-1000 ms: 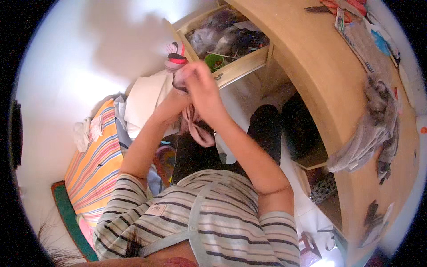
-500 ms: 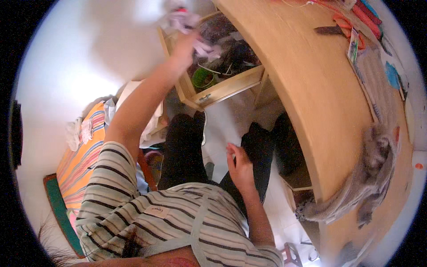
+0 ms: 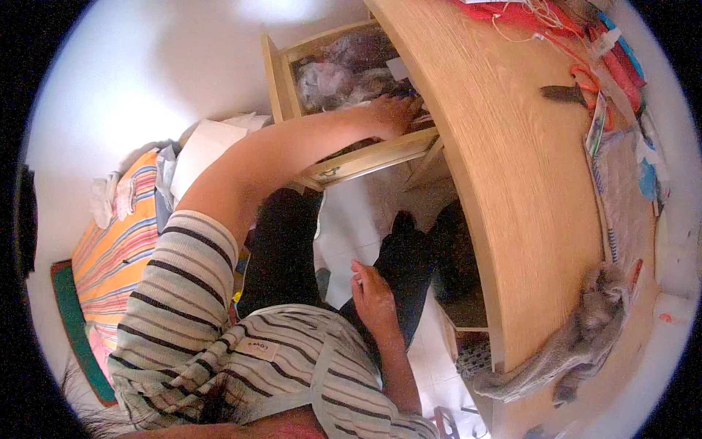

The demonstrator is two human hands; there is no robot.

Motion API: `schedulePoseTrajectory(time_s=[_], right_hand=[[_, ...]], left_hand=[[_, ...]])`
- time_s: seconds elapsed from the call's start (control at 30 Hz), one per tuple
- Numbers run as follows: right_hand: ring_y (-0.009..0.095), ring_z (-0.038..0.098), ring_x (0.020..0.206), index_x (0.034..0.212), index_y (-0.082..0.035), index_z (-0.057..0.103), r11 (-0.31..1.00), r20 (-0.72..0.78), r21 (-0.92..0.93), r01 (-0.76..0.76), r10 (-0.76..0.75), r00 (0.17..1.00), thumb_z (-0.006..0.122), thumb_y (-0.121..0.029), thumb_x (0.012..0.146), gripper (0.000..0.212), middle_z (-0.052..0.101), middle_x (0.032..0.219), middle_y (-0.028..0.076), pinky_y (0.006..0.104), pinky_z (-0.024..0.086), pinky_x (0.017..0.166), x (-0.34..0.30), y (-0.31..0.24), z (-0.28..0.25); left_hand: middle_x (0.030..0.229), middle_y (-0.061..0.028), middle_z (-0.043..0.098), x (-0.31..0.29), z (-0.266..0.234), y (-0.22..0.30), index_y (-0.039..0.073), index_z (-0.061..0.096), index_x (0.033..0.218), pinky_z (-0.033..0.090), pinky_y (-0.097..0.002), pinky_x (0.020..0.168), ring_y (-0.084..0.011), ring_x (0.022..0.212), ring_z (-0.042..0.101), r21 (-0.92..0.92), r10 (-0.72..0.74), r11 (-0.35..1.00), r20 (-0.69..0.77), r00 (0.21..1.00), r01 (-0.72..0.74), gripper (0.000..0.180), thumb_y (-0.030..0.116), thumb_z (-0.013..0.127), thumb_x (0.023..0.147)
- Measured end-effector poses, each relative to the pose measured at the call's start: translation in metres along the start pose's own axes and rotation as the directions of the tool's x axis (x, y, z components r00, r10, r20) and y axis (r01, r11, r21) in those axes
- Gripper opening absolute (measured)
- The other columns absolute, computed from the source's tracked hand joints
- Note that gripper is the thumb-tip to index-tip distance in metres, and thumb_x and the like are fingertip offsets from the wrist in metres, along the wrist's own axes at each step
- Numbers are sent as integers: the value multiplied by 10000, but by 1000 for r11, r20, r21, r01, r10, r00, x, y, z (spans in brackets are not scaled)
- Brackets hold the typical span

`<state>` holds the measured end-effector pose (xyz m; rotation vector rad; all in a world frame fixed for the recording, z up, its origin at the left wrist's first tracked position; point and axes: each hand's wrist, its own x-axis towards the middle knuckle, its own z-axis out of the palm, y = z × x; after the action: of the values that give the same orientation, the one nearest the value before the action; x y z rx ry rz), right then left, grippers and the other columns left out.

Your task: The person organizes various items on a desk by picking up a calculator, a small container, and several items of clothing and ribbons, placing them into a drawer.

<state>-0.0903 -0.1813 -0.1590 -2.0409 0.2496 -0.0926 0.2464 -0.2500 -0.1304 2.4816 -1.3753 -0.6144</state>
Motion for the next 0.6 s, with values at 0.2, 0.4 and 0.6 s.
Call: schedulePoseTrajectory(time_s=[0.2, 0.4, 0.6], right_hand=[[272, 580, 871, 1094, -26, 504, 997, 7, -78, -11, 12, 1000, 540, -28, 826, 270, 577, 980, 128, 337, 460, 768, -14, 5, -5], [276, 582, 869, 1100, -22, 504, 994, -3, -110, -12, 12, 1000, 540, -26, 827, 275, 580, 963, 138, 338, 465, 757, -12, 4, -1], [278, 551, 948, 1073, -22, 538, 981, -133, -195, 21, -48, 990, 569, -33, 801, 273, 566, 1019, 128, 369, 445, 822, -18, 2, -10]], left_hand=[[1319, -179, 388, -27, -39, 10, 108, 178, 1408, 366, -428, 956, -331, 1193, 403, 274, 81, 957, 64, 995, -96, 656, 352, 457, 867], [1397, -80, 314, -32, 6, -29, 223, 284, 1376, 170, -457, 1074, -285, 1311, 222, 462, 370, 799, 128, 920, -386, 520, 366, 395, 888], [1310, -143, 415, -50, -58, 3, 152, 417, 1295, 303, -460, 1004, -322, 1186, 409, 376, 321, 828, 290, 901, -416, 465, 313, 447, 860]])
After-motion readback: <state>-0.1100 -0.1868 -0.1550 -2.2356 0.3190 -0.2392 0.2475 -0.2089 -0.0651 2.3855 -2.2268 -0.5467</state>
